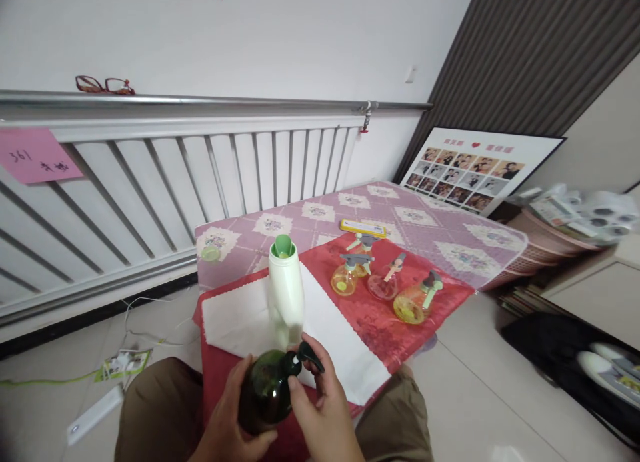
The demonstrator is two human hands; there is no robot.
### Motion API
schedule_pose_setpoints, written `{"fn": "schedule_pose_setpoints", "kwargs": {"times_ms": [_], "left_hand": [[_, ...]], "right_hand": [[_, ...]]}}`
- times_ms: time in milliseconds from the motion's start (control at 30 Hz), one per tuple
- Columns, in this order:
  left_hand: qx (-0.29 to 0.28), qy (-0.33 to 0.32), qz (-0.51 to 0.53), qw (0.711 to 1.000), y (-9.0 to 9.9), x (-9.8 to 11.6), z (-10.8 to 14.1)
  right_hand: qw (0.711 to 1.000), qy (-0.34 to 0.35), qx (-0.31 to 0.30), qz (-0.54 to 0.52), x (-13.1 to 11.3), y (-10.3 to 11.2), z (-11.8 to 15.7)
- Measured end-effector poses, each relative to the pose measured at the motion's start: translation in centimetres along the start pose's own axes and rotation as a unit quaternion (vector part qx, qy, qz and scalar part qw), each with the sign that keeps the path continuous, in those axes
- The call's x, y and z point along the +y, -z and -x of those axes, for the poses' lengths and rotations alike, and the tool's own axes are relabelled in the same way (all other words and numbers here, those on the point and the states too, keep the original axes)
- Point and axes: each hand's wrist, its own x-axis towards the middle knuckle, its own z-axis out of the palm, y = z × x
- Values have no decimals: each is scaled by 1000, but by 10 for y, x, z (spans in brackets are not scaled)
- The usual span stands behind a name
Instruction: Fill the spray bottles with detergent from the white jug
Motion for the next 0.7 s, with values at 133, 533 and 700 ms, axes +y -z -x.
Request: {"fn": "schedule_pose_setpoints", "kwargs": {"times_ms": [133,533,700], "left_hand": [[26,-33,12,999,0,-2,1],[39,96,170,980,6,3,0],[95,126,184,970,20,-5,-4]], "right_hand": [[1000,-2,12,-1,-1,-1,-1],[986,4,112,-127,-30,24,-37],[951,41,204,-229,-33,54,-64]]}}
